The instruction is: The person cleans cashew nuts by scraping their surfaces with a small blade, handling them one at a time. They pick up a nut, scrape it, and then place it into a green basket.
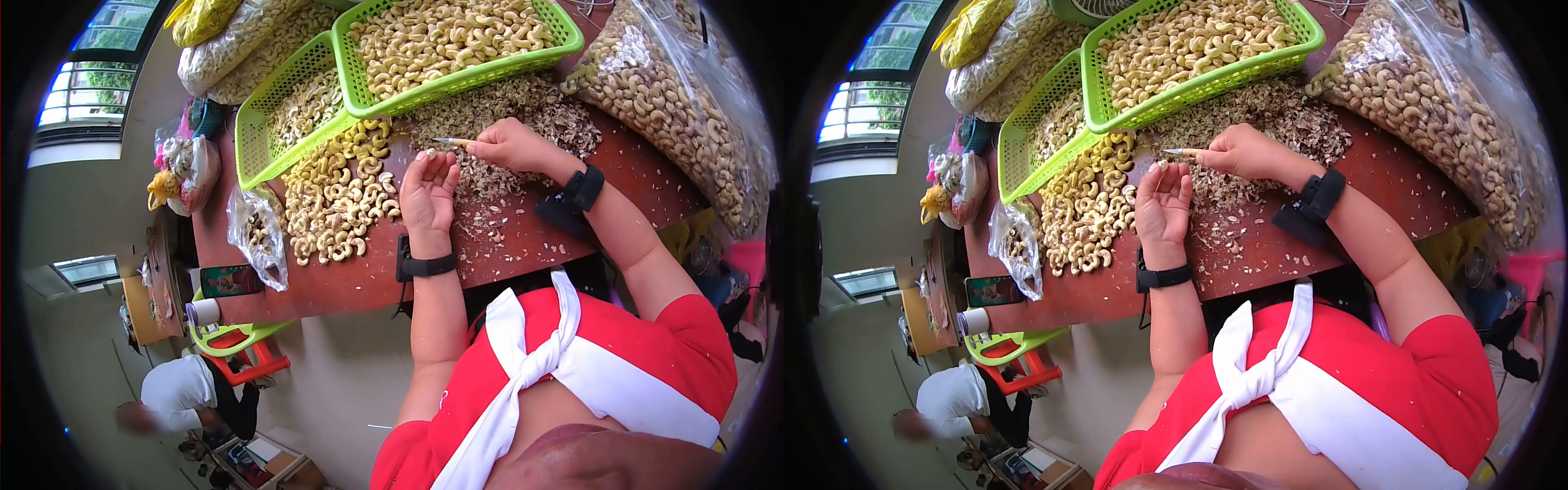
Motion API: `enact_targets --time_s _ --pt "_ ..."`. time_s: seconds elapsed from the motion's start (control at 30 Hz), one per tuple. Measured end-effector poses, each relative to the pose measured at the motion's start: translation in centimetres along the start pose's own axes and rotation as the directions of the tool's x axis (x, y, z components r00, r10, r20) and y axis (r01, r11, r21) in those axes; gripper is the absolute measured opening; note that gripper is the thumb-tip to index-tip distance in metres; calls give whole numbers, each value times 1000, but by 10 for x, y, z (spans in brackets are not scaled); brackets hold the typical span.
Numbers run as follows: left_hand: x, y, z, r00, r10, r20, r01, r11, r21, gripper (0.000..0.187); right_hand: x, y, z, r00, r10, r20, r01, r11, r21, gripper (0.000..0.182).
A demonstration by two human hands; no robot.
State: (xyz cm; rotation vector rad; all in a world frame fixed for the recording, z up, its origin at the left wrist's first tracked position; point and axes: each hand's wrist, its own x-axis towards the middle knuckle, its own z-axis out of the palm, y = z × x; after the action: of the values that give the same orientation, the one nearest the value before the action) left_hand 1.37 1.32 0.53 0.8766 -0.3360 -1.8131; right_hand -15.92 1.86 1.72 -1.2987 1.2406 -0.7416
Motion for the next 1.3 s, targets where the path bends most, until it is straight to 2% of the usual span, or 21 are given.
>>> enact_targets --time_s 0.23,0.43,0.57,0.87,0.93,1.3 --pt "0 -2 1 997 61 40 -61 998 8 11 -4 -8 2 999 -49 0 48 990 -130 36" --pt "-4 -10 12 986 134 97 -133 991 -15 13 1 1 5 994 -102 41 106 988 -110 35" --pt "-2 -12 10 986 130 102 -123 989 -76 12 1 1 6 996 -78 43 82 993 -87 36" --pt "-4 -17 11 976 196 94 -196 981 -7 12 5 5 4 998 -53 39 56 996 -71 38" --pt "-7 -21 16 964 255 70 -253 967 -36 13 1 -2 4 999 33 -10 -33 999 23 38" --pt "-1 -21 12 978 210 13 -208 973 -97 14 7 9 6 997 -70 44 72 996 -52 39"
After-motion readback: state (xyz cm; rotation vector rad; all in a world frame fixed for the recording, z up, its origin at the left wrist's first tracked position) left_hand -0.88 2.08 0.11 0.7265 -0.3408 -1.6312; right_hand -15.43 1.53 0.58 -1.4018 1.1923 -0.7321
